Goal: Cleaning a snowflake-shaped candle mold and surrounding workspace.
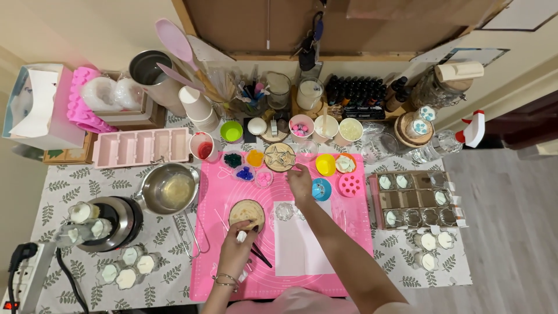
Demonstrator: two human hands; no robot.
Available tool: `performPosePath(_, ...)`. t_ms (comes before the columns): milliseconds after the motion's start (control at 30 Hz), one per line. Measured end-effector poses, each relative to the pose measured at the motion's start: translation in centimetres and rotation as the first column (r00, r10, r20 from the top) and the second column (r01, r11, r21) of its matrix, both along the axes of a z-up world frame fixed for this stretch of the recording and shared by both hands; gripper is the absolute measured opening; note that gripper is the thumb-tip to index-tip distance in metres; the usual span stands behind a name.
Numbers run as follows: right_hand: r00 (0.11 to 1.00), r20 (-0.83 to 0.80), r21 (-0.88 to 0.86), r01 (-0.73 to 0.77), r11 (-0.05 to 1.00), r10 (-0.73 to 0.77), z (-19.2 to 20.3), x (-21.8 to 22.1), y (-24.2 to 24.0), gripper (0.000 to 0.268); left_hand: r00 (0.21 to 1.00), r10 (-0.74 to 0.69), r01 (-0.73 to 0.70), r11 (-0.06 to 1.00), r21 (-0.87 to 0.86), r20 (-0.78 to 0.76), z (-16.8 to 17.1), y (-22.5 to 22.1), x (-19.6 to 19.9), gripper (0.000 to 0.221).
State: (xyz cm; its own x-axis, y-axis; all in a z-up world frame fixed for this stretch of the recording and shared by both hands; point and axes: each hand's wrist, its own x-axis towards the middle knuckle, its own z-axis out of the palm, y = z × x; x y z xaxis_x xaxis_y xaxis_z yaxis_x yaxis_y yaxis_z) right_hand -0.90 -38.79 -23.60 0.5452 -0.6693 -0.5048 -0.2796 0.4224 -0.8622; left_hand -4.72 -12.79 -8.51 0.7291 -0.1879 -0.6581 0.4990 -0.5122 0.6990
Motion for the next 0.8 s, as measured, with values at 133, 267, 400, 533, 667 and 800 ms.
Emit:
performPosePath(133,0.927,-0.363,-0.515,-0.287,0.808,0.098,6.0,-0.6,2.1,0.039,1.000,-0.015,0.015,1.000,-0.006,0.001,1.1,0.2,0.5,0.045)
performPosePath(267,0.931,-0.326,-0.809,-0.365,0.461,0.166,7.6,-0.4,2.9,0.039,0.998,-0.056,0.056,0.998,-0.004,0.037,1.0,1.1,0.1,0.044)
performPosePath(400,0.863,-0.481,-0.747,-0.494,0.445,0.152,8.6,0.5,2.7,0.038,0.990,-0.041,0.054,0.994,-0.095,0.134,-0.9,2.2,-0.3,0.042)
performPosePath(533,0.814,-0.556,-0.691,-0.566,0.449,0.170,6.5,0.5,1.5,0.027,0.997,-0.063,0.064,0.998,0.011,-0.051,2.6,2.1,0.1,0.043)
performPosePath(667,0.814,-0.538,-0.706,-0.576,0.412,0.217,6.0,0.6,0.5,0.026,0.996,-0.046,0.050,0.998,-0.040,0.079,1.3,2.6,0.5,0.041)
performPosePath(800,0.835,-0.510,-0.704,-0.542,0.459,0.206,9.1,1.1,1.4,0.032,0.997,0.028,-0.020,0.995,-0.101,0.077,1.4,2.4,1.5,0.038)
